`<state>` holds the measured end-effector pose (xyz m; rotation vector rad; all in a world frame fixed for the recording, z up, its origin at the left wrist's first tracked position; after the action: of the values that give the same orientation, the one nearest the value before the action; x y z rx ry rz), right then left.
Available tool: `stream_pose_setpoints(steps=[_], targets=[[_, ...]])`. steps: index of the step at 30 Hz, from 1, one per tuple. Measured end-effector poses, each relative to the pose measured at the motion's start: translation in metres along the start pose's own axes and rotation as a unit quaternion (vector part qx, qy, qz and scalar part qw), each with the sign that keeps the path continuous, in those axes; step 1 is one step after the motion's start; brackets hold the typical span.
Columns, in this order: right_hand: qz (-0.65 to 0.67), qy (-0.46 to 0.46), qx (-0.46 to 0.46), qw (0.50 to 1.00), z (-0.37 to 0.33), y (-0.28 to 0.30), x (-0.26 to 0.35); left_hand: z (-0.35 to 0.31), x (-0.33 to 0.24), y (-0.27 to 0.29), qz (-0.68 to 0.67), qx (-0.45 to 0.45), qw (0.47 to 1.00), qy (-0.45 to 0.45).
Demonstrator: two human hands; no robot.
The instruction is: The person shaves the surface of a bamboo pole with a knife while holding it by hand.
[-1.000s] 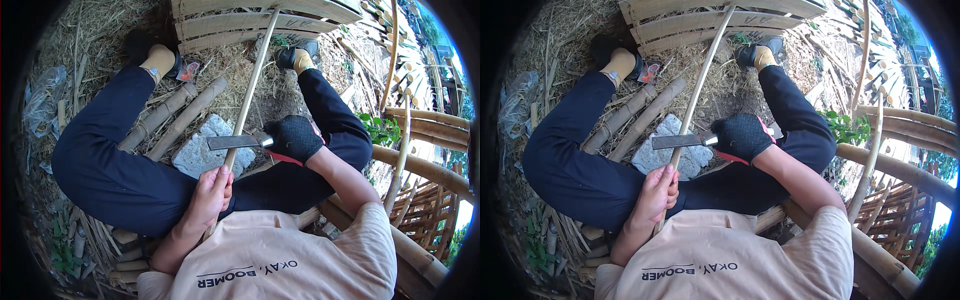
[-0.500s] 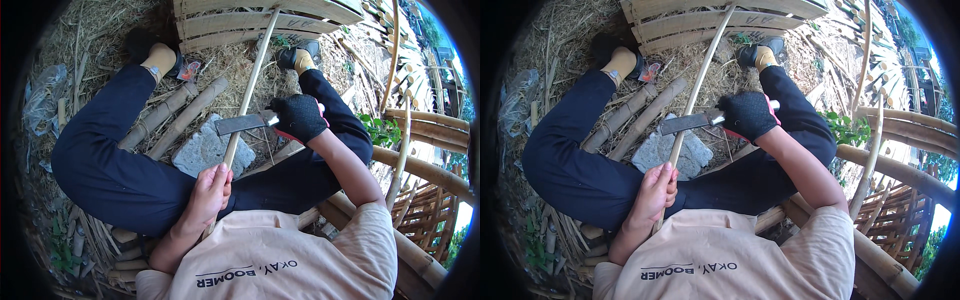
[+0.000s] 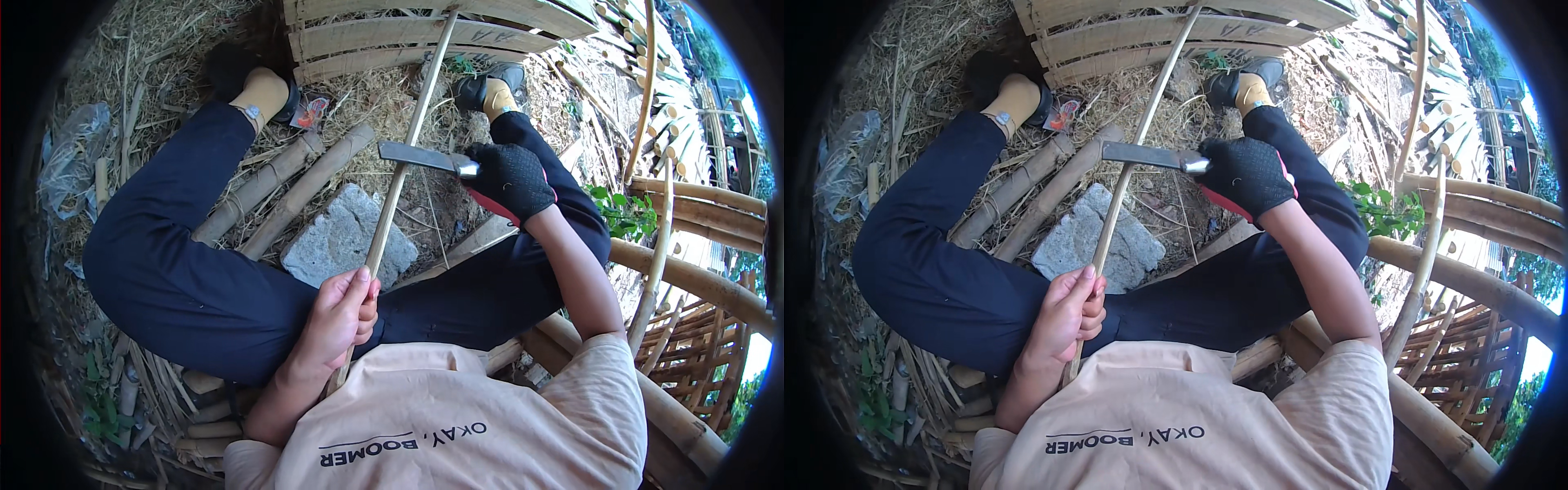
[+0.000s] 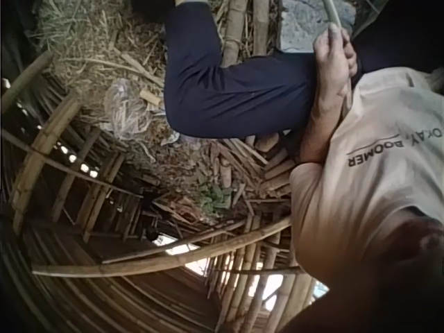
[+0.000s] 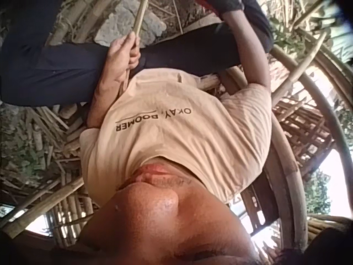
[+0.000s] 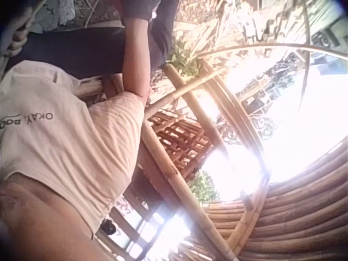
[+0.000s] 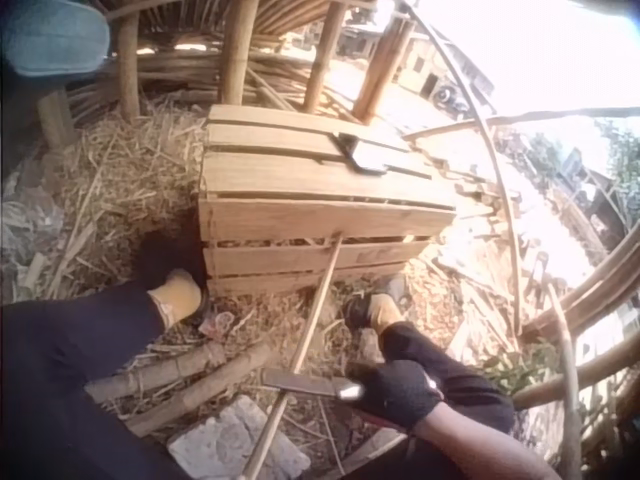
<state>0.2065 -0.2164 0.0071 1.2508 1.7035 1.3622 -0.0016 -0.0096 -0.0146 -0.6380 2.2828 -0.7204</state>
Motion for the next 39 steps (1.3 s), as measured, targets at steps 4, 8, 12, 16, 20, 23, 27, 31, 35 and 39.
stream_pose_setpoints(steps=[4,8,12,16,20,23,27,31,35,39], targets=[[0.090,0.136,0.060,0.985,-0.024,-0.015,0.047,0.002,-0.002,-0.002,0.004,0.002,1.000,-0.003],[0.066,0.134,0.075,0.986,-0.021,-0.019,0.054,0.003,0.001,0.001,0.019,-0.007,1.000,-0.006],[0.032,0.078,0.047,0.995,-0.004,-0.021,0.029,0.005,0.004,0.000,0.049,-0.023,0.998,-0.010],[-0.011,0.053,0.040,0.998,0.002,-0.014,0.030,0.004,0.003,-0.001,0.063,-0.042,0.997,-0.017],[0.008,-0.063,-0.094,0.994,0.040,-0.005,-0.044,0.000,0.003,-0.002,0.051,-0.026,0.998,-0.006],[0.001,-0.050,-0.095,0.994,0.042,-0.001,-0.049,-0.001,0.001,-0.003,0.025,-0.013,1.000,0.000],[0.071,-0.045,0.003,0.996,0.019,-0.003,-0.016,0.002,0.001,-0.003,0.004,0.000,1.000,0.006],[0.094,0.055,0.091,0.990,-0.007,-0.001,0.033,0.001,0.000,-0.002,0.005,-0.003,1.000,0.004],[0.081,0.122,0.148,0.978,-0.023,-0.011,0.054,0.002,0.001,-0.003,0.037,-0.021,0.999,-0.013],[0.047,0.101,0.149,0.983,-0.020,-0.011,0.052,0.004,0.005,-0.002,0.089,-0.051,0.994,-0.041]])
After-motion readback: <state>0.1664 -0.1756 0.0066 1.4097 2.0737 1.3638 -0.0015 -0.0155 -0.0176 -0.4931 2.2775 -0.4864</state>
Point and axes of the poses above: each hand's wrist, its own z-axis towards the middle knuckle, its own y-axis out of the back of the hand, x = y × z, the point moved 4 cm from there along z, towards the middle knuckle, and after that the axes turned 6 degrees about -y, right-handed, at the moved point
